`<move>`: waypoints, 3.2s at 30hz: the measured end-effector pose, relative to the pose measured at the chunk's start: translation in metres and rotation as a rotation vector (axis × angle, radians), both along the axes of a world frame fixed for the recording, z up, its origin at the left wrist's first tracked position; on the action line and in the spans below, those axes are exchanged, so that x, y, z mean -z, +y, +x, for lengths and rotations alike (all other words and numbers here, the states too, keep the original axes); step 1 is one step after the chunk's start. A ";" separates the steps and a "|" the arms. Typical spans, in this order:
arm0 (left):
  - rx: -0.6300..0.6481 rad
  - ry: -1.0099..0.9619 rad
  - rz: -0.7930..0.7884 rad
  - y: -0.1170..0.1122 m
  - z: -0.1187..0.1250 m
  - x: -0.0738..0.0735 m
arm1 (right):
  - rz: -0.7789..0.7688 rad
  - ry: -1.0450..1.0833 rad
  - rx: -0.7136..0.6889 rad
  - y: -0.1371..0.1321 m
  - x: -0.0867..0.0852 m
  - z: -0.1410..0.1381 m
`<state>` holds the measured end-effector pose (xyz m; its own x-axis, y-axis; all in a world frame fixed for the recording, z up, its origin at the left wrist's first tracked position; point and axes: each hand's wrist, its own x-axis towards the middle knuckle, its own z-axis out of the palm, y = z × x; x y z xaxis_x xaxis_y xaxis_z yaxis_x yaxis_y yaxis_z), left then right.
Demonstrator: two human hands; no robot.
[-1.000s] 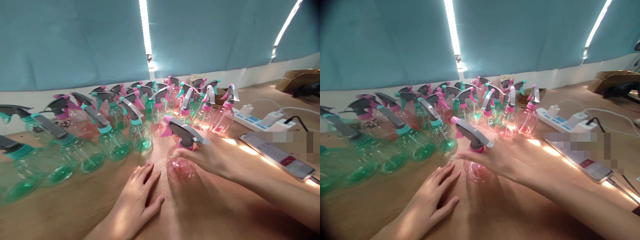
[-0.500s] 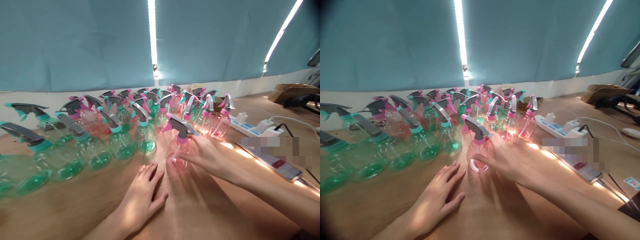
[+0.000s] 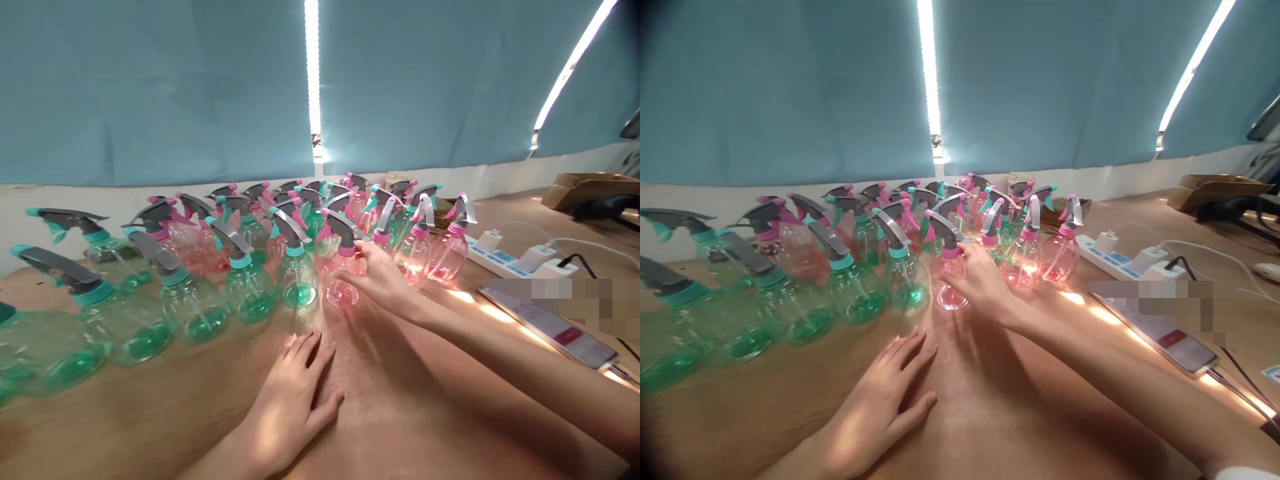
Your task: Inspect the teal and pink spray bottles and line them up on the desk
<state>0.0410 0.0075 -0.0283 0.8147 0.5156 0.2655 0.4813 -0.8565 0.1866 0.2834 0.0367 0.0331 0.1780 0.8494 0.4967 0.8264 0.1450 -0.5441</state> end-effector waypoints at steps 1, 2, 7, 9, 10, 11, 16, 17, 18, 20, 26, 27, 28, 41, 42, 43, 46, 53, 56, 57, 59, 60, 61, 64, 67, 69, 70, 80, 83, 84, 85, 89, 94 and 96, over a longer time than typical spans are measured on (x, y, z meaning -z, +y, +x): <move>0.001 0.001 0.000 0.000 0.000 0.000 | 0.002 0.003 -0.002 0.002 0.000 0.000; 0.003 0.001 0.000 0.000 -0.001 0.000 | 0.002 0.006 -0.006 0.003 0.001 -0.001; -0.002 -0.017 -0.003 0.000 -0.002 0.002 | -0.004 0.018 -0.030 0.008 -0.001 -0.003; -0.002 -0.020 0.003 0.001 -0.001 0.003 | -0.009 0.022 -0.034 0.009 -0.002 -0.003; -0.001 -0.019 0.010 0.001 -0.001 0.004 | -0.011 0.022 -0.036 0.010 -0.003 -0.003; 0.002 -0.020 0.020 0.002 -0.001 0.005 | -0.011 0.021 -0.036 0.011 -0.003 -0.003; 0.007 -0.027 0.049 0.003 -0.001 0.006 | -0.004 0.011 -0.043 0.013 -0.002 -0.003; 0.007 -0.026 0.049 0.003 -0.001 0.006 | -0.002 0.010 -0.044 0.013 -0.002 -0.003; 0.007 -0.023 0.048 0.003 -0.001 0.005 | -0.001 0.009 -0.045 0.013 -0.001 -0.003; 0.008 -0.022 0.053 0.003 -0.002 0.005 | 0.000 0.009 -0.043 0.013 0.000 -0.004; 0.010 -0.013 0.059 0.003 -0.002 0.003 | 0.020 0.022 -0.058 -0.001 -0.001 -0.004; 0.010 -0.012 0.058 0.003 -0.002 0.002 | 0.029 0.026 -0.062 -0.007 -0.003 -0.002; 0.010 -0.010 0.057 0.003 -0.002 0.002 | 0.037 0.031 -0.064 -0.013 -0.004 0.001; 0.027 -0.027 0.123 0.009 -0.004 0.006 | 0.011 0.021 0.248 -0.033 -0.016 0.063; 0.028 -0.028 0.128 0.009 -0.003 0.005 | 0.002 0.010 0.259 -0.028 -0.017 0.063; 0.026 -0.029 0.132 0.009 -0.003 0.004 | -0.008 -0.003 0.260 -0.022 -0.017 0.063; 0.000 -0.014 0.124 0.008 -0.002 0.000 | -0.037 -0.045 0.251 -0.008 -0.015 0.060; -0.034 -0.018 0.085 0.005 0.004 -0.003 | -0.109 -0.105 0.279 0.007 -0.015 0.059; -0.035 -0.012 0.026 0.003 0.012 -0.008 | -0.139 -0.113 0.256 0.006 -0.017 0.064; -0.031 -0.019 0.003 0.002 0.016 -0.010 | -0.150 -0.115 0.248 0.006 -0.018 0.066; 0.026 -0.026 -0.038 0.003 0.027 -0.017 | -0.172 -0.118 0.226 0.004 -0.020 0.069; 0.038 -0.036 -0.056 0.004 0.034 -0.021 | -0.180 -0.119 0.211 0.003 -0.021 0.071; 0.043 -0.029 -0.084 0.005 0.042 -0.023 | -0.187 -0.119 0.194 0.002 -0.022 0.073; 0.055 -0.056 -0.138 0.012 0.064 -0.027 | -0.203 -0.107 0.132 0.000 -0.023 0.077; 0.042 -0.068 -0.147 0.018 0.077 -0.024 | -0.205 -0.076 0.037 -0.004 -0.025 0.082; 0.035 -0.072 -0.152 0.021 0.081 -0.022 | -0.206 -0.050 -0.022 -0.008 -0.027 0.085; 0.032 -0.075 -0.154 0.023 0.082 -0.021 | -0.208 -0.037 -0.045 -0.011 -0.027 0.086; -0.001 -0.081 -0.174 0.028 0.087 -0.020 | -0.228 0.049 -0.126 -0.032 -0.024 0.094; -0.005 -0.076 -0.182 0.027 0.089 -0.019 | -0.228 0.070 -0.139 -0.038 -0.024 0.093; -0.005 -0.076 -0.185 0.027 0.090 -0.018 | -0.231 0.079 -0.145 -0.041 -0.025 0.092; -0.003 -0.076 -0.187 0.028 0.090 -0.018 | -0.238 0.089 -0.154 -0.044 -0.026 0.091; 0.001 -0.083 -0.194 0.029 0.091 -0.021 | -0.292 0.138 -0.210 -0.057 -0.030 0.088; 0.008 -0.103 -0.203 0.030 0.094 -0.023 | -0.370 0.204 -0.276 -0.070 -0.034 0.084; 0.012 -0.112 -0.210 0.030 0.095 -0.023 | -0.386 0.222 -0.289 -0.073 -0.035 0.084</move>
<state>0.1356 0.0377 -0.0058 0.7924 0.5597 0.2424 0.4376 -0.7986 0.4133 0.3670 -0.0366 0.0678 -0.0246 0.9931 0.1149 0.6411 0.1039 -0.7604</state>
